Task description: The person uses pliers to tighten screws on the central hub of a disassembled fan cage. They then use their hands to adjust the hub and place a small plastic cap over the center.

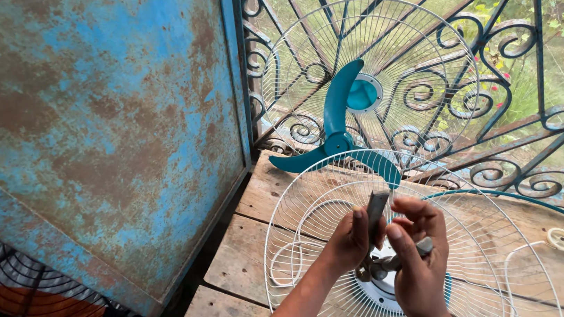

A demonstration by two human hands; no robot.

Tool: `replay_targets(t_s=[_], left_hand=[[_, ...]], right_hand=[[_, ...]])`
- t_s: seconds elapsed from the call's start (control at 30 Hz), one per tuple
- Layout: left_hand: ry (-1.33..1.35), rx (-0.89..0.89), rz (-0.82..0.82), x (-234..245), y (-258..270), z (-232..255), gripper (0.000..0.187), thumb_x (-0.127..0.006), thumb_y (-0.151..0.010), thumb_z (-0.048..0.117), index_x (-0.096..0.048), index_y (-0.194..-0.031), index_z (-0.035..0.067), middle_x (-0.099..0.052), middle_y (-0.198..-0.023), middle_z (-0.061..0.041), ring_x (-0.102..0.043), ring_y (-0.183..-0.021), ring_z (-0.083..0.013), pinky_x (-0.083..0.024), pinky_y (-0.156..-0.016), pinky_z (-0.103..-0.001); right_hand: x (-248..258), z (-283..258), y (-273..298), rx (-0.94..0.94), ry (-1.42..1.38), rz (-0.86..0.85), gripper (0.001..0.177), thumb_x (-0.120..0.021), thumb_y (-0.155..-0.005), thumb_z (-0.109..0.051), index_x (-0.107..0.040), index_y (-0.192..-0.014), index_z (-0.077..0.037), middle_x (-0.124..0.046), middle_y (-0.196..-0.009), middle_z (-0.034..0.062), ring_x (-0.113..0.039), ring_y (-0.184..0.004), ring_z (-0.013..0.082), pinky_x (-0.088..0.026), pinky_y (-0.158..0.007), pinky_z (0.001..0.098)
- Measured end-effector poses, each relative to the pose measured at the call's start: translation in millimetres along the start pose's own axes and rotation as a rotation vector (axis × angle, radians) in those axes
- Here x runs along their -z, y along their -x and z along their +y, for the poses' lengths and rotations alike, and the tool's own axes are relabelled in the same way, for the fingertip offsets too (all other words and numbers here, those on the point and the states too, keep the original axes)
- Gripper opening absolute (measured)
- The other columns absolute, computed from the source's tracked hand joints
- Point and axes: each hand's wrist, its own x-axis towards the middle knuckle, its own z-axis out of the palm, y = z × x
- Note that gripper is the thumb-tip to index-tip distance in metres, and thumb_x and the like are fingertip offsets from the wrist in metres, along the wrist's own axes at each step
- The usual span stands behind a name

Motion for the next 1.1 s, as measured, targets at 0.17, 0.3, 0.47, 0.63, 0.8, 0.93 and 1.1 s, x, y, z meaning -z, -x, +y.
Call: replay_targets(t_s=[0.17,0.3,0.47,0.63,0.8,0.93,1.1], left_hand=[[-0.045,0.029,-0.058,-4,-1,-1,0.092,-0.019,-0.088,0.087,-0.058,-0.096,0.005,-0.061,-0.078,-0.004,-0.063,-0.072,-0.0108,-0.052,-0.063,-0.028],[-0.12,0.013,-0.01,-5,3,-6,0.095,-0.015,-0.092,0.088,-0.059,-0.09,0.004,-0.059,-0.074,-0.004,-0.058,-0.068,-0.0111,-0.047,-0.06,-0.028],[-0.167,0.035,-0.015,-6,6,-6,0.098,-0.02,-0.093,0.09,-0.06,-0.086,0.001,-0.061,-0.076,-0.007,-0.06,-0.072,-0.015,-0.049,-0.064,-0.028],[-0.11,0.081,-0.257,13,14,23,0.063,-0.068,-0.085,0.061,-0.065,-0.111,0.004,-0.067,-0.099,-0.003,-0.066,-0.093,-0.0148,-0.056,-0.08,-0.031],[-0.054,0.238,-0.406,31,10,45,0.066,-0.09,-0.067,0.019,-0.063,-0.125,0.003,-0.072,-0.115,-0.006,-0.068,-0.108,-0.0167,-0.054,-0.099,-0.032],[-0.137,0.365,-0.482,36,2,50,0.059,-0.091,-0.071,0.018,-0.069,-0.123,0.001,-0.075,-0.109,-0.012,-0.069,-0.1,-0.0214,-0.057,-0.092,-0.034],[-0.417,0.298,-0.376,21,16,55,0.051,-0.078,-0.089,0.037,-0.069,-0.13,0.007,-0.074,-0.12,-0.009,-0.065,-0.113,-0.02,-0.051,-0.101,-0.033]], right_hand=[[0,-14,-8,-0.162,-0.082,-0.141,0.065,-0.062,-0.088,-0.012,-0.042,-0.149,0.0,-0.056,-0.146,0.0201,-0.055,-0.134,0.0275,-0.047,-0.105,0.0385],[2,-15,-12,-0.161,-0.044,-0.14,0.058,-0.061,-0.092,-0.013,-0.047,-0.146,0.004,-0.062,-0.138,0.0217,-0.062,-0.127,0.0302,-0.051,-0.099,0.0384],[13,-8,-10,-0.106,-0.053,-0.142,0.051,-0.059,-0.097,-0.014,-0.052,-0.143,0.007,-0.068,-0.127,0.0219,-0.067,-0.112,0.0283,-0.055,-0.081,0.0359],[21,-2,-20,-0.083,-0.046,-0.255,0.046,-0.056,-0.098,-0.018,-0.057,-0.135,0.009,-0.071,-0.121,0.0216,-0.07,-0.111,0.0279,-0.057,-0.092,0.0366],[30,0,-49,-0.3,-0.214,-0.547,0.05,-0.06,-0.091,-0.024,-0.062,-0.127,0.012,-0.072,-0.113,0.0238,-0.071,-0.106,0.0304,-0.057,-0.096,0.0401],[27,12,-78,-0.398,-0.355,-0.797,0.055,-0.069,-0.086,-0.03,-0.066,-0.12,0.013,-0.073,-0.106,0.0261,-0.071,-0.104,0.0335,-0.052,-0.1,0.0449],[27,25,-91,-0.349,-0.403,-1.032,0.054,-0.074,-0.086,-0.033,-0.071,-0.116,0.011,-0.075,-0.102,0.0247,-0.072,-0.102,0.0352,-0.039,-0.125,0.0476]])
